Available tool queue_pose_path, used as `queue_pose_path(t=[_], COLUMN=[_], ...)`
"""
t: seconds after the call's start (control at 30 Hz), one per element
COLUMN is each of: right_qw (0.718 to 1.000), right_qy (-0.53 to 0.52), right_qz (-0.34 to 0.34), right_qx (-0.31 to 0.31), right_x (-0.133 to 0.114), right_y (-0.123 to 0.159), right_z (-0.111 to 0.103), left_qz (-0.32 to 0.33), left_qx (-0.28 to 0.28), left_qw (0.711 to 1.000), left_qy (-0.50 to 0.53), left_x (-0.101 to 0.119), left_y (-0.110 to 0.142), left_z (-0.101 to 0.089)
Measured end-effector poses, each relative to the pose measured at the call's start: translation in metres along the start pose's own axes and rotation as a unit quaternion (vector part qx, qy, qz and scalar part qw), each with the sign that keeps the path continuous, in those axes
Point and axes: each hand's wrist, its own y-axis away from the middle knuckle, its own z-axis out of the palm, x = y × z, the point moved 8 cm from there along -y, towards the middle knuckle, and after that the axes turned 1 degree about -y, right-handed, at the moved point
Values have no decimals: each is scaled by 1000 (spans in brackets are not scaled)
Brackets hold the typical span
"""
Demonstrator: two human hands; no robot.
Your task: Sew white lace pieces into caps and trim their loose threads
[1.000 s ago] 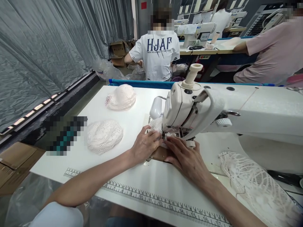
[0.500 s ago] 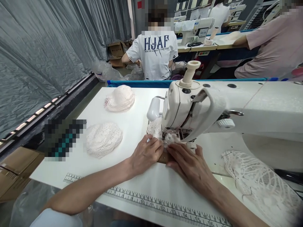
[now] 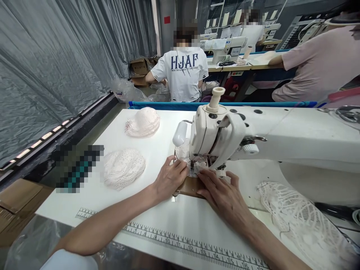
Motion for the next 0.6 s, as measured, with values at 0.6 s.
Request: queue_pose_path(t=[0.6], right_qw=[996], right_qy=[-55], right_qz=[-73], right_qx=[-4], right_x=[-45], right_y=[1], right_z=[-9], left_qz=[0], left_qx=[7], left_qw=[999], left_qy=[-47], left_x=[25], left_y=[44], left_z=[-50])
